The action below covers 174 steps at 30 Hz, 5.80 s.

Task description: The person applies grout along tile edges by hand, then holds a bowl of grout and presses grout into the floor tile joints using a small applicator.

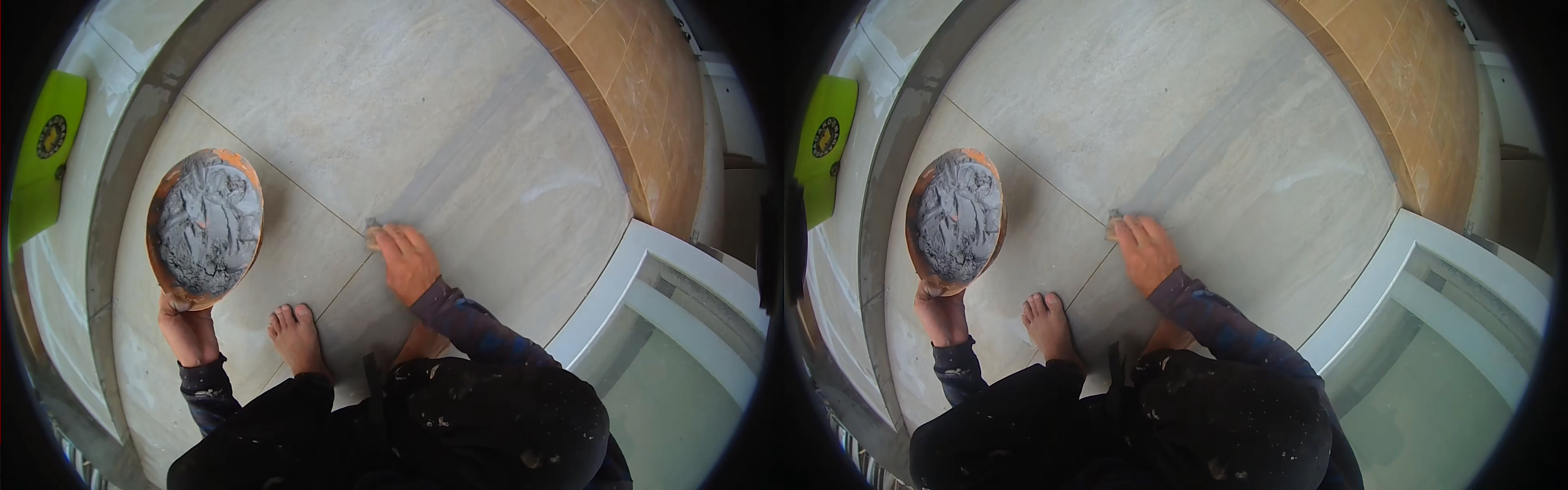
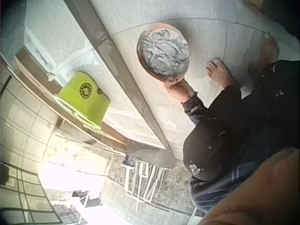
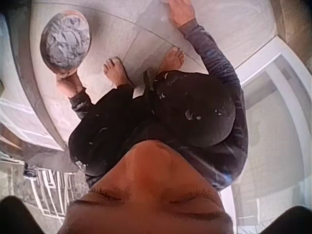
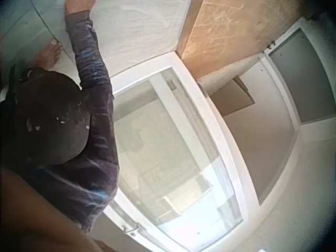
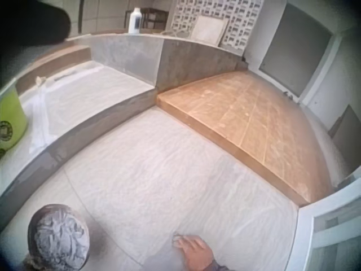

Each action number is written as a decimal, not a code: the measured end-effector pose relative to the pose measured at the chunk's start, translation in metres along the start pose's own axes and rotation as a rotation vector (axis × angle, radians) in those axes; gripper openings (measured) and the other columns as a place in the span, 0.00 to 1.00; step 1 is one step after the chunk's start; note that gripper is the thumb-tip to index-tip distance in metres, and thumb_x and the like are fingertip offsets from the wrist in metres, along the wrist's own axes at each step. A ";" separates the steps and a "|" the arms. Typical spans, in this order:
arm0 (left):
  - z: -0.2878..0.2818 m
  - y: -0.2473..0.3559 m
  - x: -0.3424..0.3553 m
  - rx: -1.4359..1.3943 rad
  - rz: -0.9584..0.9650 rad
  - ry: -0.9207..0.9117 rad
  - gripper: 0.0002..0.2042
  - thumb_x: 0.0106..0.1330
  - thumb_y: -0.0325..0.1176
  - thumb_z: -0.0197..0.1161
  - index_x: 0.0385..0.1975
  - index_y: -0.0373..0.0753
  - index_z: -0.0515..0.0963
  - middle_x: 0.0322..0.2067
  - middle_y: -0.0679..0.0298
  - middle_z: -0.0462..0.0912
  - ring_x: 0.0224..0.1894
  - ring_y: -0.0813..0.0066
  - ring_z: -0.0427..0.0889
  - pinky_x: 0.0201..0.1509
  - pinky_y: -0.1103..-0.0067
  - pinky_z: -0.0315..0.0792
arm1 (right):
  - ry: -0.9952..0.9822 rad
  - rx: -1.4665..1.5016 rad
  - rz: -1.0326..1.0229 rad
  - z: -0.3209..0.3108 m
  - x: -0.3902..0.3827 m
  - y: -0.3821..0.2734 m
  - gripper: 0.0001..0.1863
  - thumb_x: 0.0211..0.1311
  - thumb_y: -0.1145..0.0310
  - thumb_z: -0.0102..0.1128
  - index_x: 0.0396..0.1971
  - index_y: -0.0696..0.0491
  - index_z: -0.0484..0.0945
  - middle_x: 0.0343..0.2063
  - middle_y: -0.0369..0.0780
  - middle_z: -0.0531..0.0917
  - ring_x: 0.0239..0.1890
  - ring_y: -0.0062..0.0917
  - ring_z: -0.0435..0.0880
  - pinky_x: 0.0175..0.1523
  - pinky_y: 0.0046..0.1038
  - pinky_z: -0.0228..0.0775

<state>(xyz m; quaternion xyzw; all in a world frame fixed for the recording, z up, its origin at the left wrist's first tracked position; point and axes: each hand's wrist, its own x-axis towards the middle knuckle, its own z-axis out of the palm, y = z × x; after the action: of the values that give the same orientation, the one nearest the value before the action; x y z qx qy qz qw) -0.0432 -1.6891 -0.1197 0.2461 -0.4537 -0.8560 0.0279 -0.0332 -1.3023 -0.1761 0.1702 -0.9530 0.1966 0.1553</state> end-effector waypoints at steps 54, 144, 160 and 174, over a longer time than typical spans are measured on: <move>0.037 -0.020 -0.043 0.070 0.014 -0.009 0.24 0.57 0.24 0.49 0.56 0.36 0.74 0.58 0.60 0.79 0.60 0.64 0.79 0.67 0.62 0.73 | 0.009 0.254 0.292 -0.115 0.009 0.095 0.17 0.57 0.81 0.64 0.49 0.57 0.84 0.48 0.45 0.86 0.51 0.41 0.82 0.58 0.37 0.75; -0.053 0.035 -0.079 -0.064 0.099 0.160 0.26 0.57 0.24 0.48 0.60 0.34 0.73 0.56 0.61 0.81 0.56 0.67 0.81 0.63 0.66 0.75 | -0.578 -0.095 -0.624 -0.060 0.053 0.013 0.09 0.60 0.72 0.61 0.38 0.47 0.86 0.44 0.30 0.84 0.55 0.24 0.79 0.55 0.32 0.67; -0.022 0.018 -0.040 -0.004 0.088 0.056 0.27 0.56 0.22 0.48 0.59 0.34 0.72 0.54 0.62 0.81 0.55 0.67 0.81 0.63 0.67 0.74 | -0.571 0.071 -0.285 -0.050 0.043 0.032 0.14 0.61 0.72 0.60 0.46 0.47 0.84 0.48 0.32 0.83 0.54 0.26 0.79 0.55 0.33 0.67; -0.065 0.044 -0.142 -0.021 0.139 0.070 0.20 0.57 0.24 0.48 0.51 0.36 0.75 0.53 0.62 0.81 0.55 0.66 0.81 0.62 0.64 0.76 | -0.429 0.063 -0.313 -0.079 -0.030 -0.022 0.14 0.61 0.73 0.59 0.46 0.48 0.84 0.45 0.31 0.83 0.51 0.29 0.78 0.53 0.34 0.67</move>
<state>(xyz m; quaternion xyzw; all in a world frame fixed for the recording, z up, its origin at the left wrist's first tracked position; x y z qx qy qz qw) 0.1024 -1.7258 -0.0595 0.2434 -0.4595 -0.8476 0.1059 0.0199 -1.2797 -0.1112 0.3577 -0.9198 0.1591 -0.0269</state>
